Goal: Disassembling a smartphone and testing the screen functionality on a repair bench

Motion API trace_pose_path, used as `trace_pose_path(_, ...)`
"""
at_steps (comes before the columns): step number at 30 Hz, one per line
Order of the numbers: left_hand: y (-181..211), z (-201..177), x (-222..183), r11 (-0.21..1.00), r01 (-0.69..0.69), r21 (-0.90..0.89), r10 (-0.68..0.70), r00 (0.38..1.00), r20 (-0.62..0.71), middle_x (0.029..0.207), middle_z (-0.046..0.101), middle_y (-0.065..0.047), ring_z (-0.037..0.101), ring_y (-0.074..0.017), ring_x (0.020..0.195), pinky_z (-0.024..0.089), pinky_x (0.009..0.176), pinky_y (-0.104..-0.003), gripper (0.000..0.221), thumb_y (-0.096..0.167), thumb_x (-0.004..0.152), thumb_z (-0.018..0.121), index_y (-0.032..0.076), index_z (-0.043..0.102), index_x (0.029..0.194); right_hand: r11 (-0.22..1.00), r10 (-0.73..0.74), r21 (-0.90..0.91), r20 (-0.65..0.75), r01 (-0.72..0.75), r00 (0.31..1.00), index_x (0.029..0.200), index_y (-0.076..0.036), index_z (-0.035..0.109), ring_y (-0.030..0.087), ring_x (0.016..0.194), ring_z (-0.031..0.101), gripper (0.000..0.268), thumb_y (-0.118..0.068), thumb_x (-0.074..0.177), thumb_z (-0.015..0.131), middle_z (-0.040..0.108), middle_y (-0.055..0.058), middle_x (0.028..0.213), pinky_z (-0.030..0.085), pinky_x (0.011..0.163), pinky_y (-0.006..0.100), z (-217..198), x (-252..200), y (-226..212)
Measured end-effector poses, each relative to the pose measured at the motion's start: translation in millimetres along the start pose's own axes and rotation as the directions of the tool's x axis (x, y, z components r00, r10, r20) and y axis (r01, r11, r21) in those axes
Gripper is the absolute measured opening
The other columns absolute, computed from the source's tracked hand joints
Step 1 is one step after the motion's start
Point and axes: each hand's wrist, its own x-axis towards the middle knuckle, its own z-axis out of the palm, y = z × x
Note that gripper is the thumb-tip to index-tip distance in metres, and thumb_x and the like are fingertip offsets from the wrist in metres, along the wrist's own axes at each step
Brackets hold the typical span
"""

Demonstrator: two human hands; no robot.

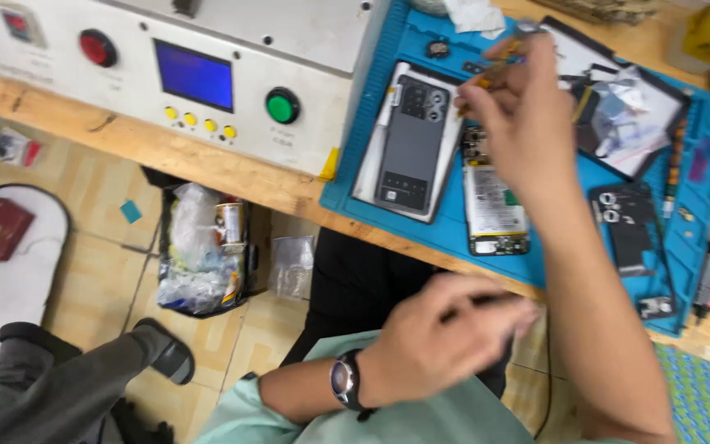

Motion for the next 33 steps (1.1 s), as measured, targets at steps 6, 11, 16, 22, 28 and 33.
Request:
trace_pose_path(6,3,-8,-20,0.925,0.028,-0.379,0.117,0.927,0.355,0.135,0.051,-0.004,0.059,-0.0189,0.114,0.050,0.104,-0.032,0.037,0.030,0.102,0.038,0.014,0.041,0.135,0.963,0.143,0.243,-0.098,-0.116,0.985,0.140,-0.015,0.009,0.034,0.105,0.072,0.053,0.014,0.116,0.046,0.063,0.029,0.120,0.065,0.099,0.041,-17,-52,-23)
trace_pose_path(11,-8,4,-3,0.808,-0.039,-0.587,0.443,0.698,0.563,0.144,0.048,-0.002,0.055,-0.0217,0.139,0.048,0.126,-0.038,0.047,0.043,0.109,0.017,0.015,0.037,0.141,0.806,0.497,0.518,-0.332,-0.285,0.802,0.152,-0.028,-0.002,0.030,0.087,0.072,0.069,0.010,0.116,0.043,0.064,0.023,0.110,0.069,0.078,0.038,-20,-119,-32)
trace_pose_path(16,0,25,33,0.977,0.047,-0.206,-0.122,0.922,-0.368,0.099,0.060,-0.008,0.062,-0.0205,0.094,0.053,0.087,-0.029,0.024,0.018,0.081,0.072,0.009,0.061,0.101,0.508,0.568,0.859,-0.393,0.068,0.723,0.152,-0.027,0.002,0.026,0.070,0.066,0.087,-0.002,0.092,0.058,0.059,0.018,0.091,0.061,0.066,0.034,1,-160,-28)
trace_pose_path(22,-1,40,37,0.878,0.091,-0.470,-0.244,0.929,-0.277,0.098,0.066,-0.014,0.069,-0.0221,0.090,0.061,0.085,-0.029,0.029,0.000,0.076,0.074,-0.001,0.059,0.101,0.596,0.562,0.791,-0.531,0.134,0.634,0.152,-0.030,-0.002,0.027,0.067,0.065,0.088,-0.005,0.092,0.058,0.059,0.017,0.087,0.060,0.072,0.041,8,-172,-30)
trace_pose_path(28,-4,41,32,0.884,0.044,-0.466,-0.189,0.945,-0.268,0.096,0.068,-0.015,0.071,-0.0243,0.091,0.062,0.083,-0.029,0.024,0.001,0.077,0.073,0.000,0.061,0.098,0.595,0.507,0.775,-0.566,0.212,0.650,0.151,-0.034,-0.006,0.028,0.064,0.065,0.088,0.001,0.094,0.052,0.058,0.019,0.086,0.062,0.071,0.045,6,-179,-32)
trace_pose_path(33,0,38,36,0.879,-0.018,-0.476,-0.131,0.952,-0.277,0.094,0.068,-0.015,0.071,-0.0258,0.090,0.062,0.083,-0.030,0.017,-0.002,0.080,0.070,0.001,0.062,0.094,0.622,0.508,0.758,-0.583,0.198,0.634,0.151,-0.033,-0.005,0.027,0.063,0.064,0.087,0.001,0.094,0.051,0.057,0.019,0.082,0.063,0.068,0.045,4,-178,-38)
